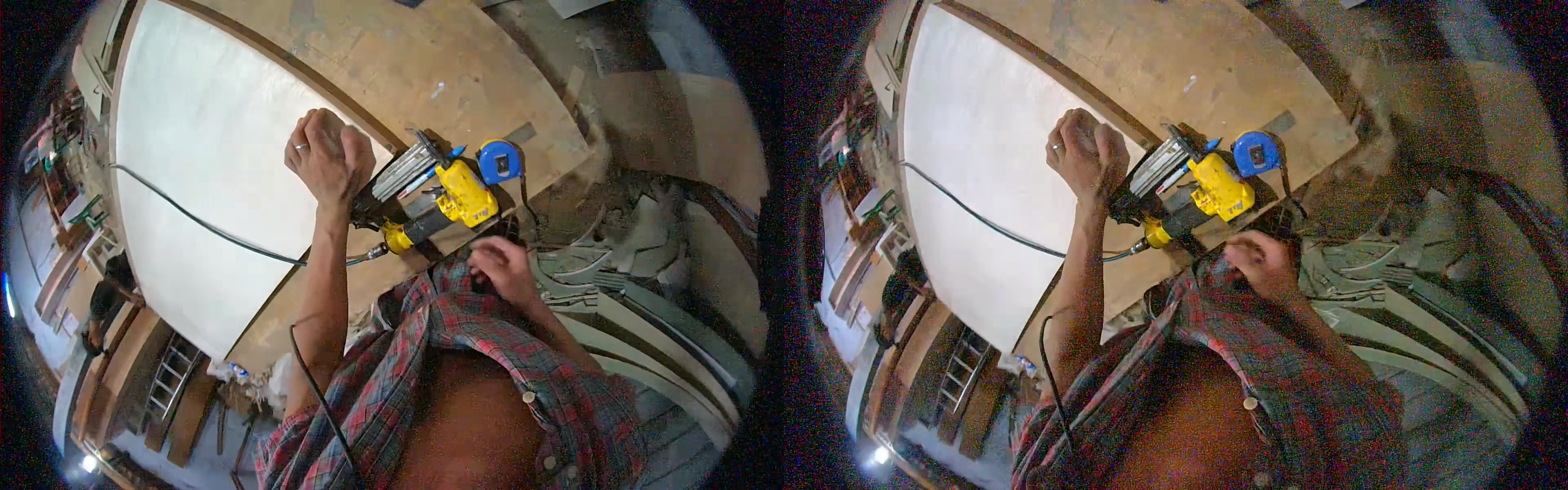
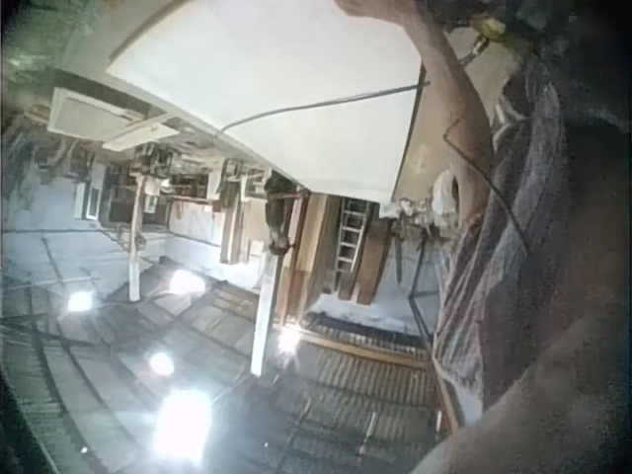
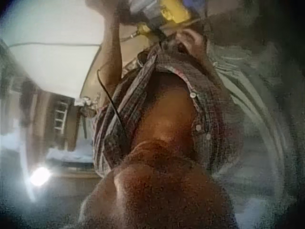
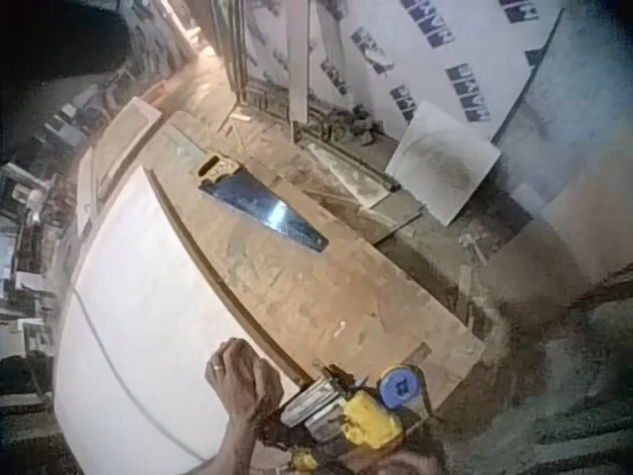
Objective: The person positions large plywood panels on a frame, uses a pneumatic nail gun to secure wood strips and panels together, and then uses pliers to remove a nail.
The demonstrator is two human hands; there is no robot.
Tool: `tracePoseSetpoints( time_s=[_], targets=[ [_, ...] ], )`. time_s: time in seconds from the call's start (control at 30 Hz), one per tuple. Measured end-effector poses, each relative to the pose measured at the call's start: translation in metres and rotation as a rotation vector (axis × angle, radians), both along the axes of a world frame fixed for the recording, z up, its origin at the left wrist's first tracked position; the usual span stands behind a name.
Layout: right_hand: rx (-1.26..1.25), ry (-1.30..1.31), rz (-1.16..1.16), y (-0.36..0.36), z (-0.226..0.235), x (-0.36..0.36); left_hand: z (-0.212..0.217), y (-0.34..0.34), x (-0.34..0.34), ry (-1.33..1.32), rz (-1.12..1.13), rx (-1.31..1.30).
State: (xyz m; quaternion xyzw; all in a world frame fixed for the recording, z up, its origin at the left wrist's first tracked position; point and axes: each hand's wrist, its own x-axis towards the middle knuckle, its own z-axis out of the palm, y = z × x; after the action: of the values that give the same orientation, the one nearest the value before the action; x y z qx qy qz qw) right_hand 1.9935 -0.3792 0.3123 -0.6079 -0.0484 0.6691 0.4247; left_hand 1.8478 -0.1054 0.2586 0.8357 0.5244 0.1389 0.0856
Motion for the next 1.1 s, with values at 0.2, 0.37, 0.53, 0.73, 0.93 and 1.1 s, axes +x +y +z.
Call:
tracePoseSetpoints(
  time_s=[0.2,0.37,0.53,0.73,0.93,1.1],
  targets=[
    [-0.082,0.189,-0.322,0.014,-0.039,-0.048,-0.003,0.022,0.016,-0.111,0.18,-0.066],
    [-0.075,0.277,-0.671,0.036,-0.055,-0.076,-0.014,0.035,0.017,-0.189,0.015,-0.049],
    [-0.151,0.335,-0.667,0.045,-0.068,-0.068,-0.018,0.04,0.02,-0.129,-0.03,-0.07],
    [-0.099,0.579,-0.438,0.027,-0.085,-0.055,-0.027,0.044,0.019,-0.047,-0.046,-0.036],
    [0.218,-0.295,0.173,0.013,-0.094,-0.054,-0.027,0.047,0.023,-0.052,-0.042,-0.044],
    [0.063,0.128,0.01,0.023,-0.08,-0.039,-0.026,0.045,0.023,-0.159,0.013,-0.09]
  ],
)
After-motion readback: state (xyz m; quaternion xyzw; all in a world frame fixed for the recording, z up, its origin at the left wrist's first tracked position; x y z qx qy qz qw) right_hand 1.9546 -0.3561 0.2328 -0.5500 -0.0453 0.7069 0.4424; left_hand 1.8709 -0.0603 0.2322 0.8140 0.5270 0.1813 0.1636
